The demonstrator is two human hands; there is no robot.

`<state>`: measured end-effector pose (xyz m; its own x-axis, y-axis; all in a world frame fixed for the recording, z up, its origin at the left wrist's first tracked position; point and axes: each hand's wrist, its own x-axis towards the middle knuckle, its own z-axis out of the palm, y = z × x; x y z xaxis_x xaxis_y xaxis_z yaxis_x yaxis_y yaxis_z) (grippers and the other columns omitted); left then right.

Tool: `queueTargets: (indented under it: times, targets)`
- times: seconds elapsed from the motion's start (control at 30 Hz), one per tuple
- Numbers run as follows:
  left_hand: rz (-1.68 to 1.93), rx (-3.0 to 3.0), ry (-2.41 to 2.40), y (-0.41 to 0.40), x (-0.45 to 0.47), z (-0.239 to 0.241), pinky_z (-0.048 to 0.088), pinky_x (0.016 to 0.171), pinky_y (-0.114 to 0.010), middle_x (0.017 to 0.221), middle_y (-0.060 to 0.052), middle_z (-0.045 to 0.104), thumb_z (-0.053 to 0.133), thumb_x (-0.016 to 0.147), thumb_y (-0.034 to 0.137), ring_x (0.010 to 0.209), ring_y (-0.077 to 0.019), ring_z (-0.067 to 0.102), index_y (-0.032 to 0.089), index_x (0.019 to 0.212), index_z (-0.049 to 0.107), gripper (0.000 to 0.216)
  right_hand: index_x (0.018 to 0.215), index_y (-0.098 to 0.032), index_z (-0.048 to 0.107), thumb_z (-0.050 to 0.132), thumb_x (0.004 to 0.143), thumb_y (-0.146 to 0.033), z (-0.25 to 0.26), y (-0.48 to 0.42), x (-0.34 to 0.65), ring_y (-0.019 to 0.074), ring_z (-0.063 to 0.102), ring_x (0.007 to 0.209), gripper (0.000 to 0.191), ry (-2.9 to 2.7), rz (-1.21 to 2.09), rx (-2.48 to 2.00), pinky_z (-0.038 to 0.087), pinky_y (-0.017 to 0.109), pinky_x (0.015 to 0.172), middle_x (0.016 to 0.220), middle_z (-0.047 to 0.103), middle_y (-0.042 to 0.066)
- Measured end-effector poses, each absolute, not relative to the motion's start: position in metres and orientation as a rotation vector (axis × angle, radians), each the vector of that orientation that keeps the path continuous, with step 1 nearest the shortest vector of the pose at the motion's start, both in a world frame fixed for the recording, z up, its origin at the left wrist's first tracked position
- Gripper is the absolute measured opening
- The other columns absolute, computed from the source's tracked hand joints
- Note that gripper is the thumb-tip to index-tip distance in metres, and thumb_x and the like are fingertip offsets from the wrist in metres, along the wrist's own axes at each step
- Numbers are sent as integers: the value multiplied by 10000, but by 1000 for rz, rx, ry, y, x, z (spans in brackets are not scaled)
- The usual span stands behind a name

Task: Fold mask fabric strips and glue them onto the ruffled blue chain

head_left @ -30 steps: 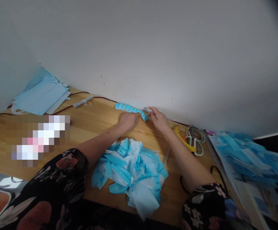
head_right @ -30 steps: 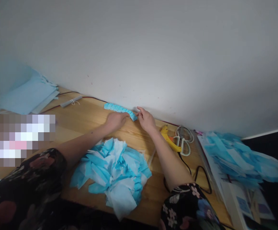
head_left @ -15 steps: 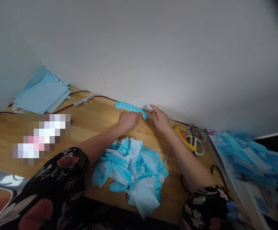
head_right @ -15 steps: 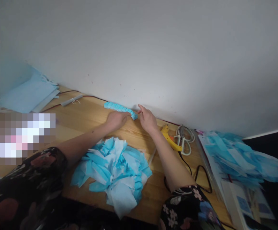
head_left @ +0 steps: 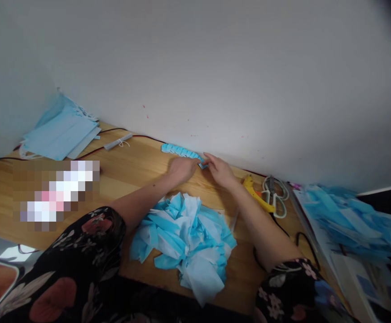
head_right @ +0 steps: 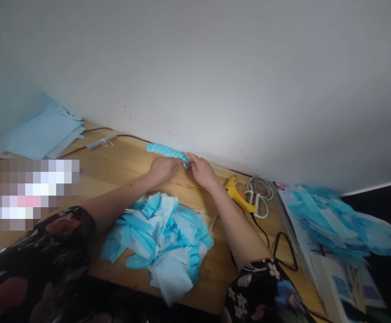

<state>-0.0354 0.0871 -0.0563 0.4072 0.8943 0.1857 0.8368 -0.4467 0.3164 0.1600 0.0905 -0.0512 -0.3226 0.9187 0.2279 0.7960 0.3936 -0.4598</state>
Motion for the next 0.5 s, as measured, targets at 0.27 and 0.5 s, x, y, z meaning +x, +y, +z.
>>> queueTargets:
  times: [0.27,0.5]
  targets:
    - [563,2441,1536,87,-36,-57,442,698,-281,997,-61,746,373,921,261,913,-231,689,320,1183,661,394,1293,-208,545,388,873,-148,-46,92,167,209,657,941,452,-2040,410,-1504,502,389,878,1012,737,56]
    - [558,2429,1532,88,-36,-56,457,729,-278,1011,-43,747,388,914,259,922,-222,684,321,1171,671,387,1308,-223,543,375,882,-111,-54,81,152,243,642,994,471,-2245,333,-1506,491,408,899,1047,737,59]
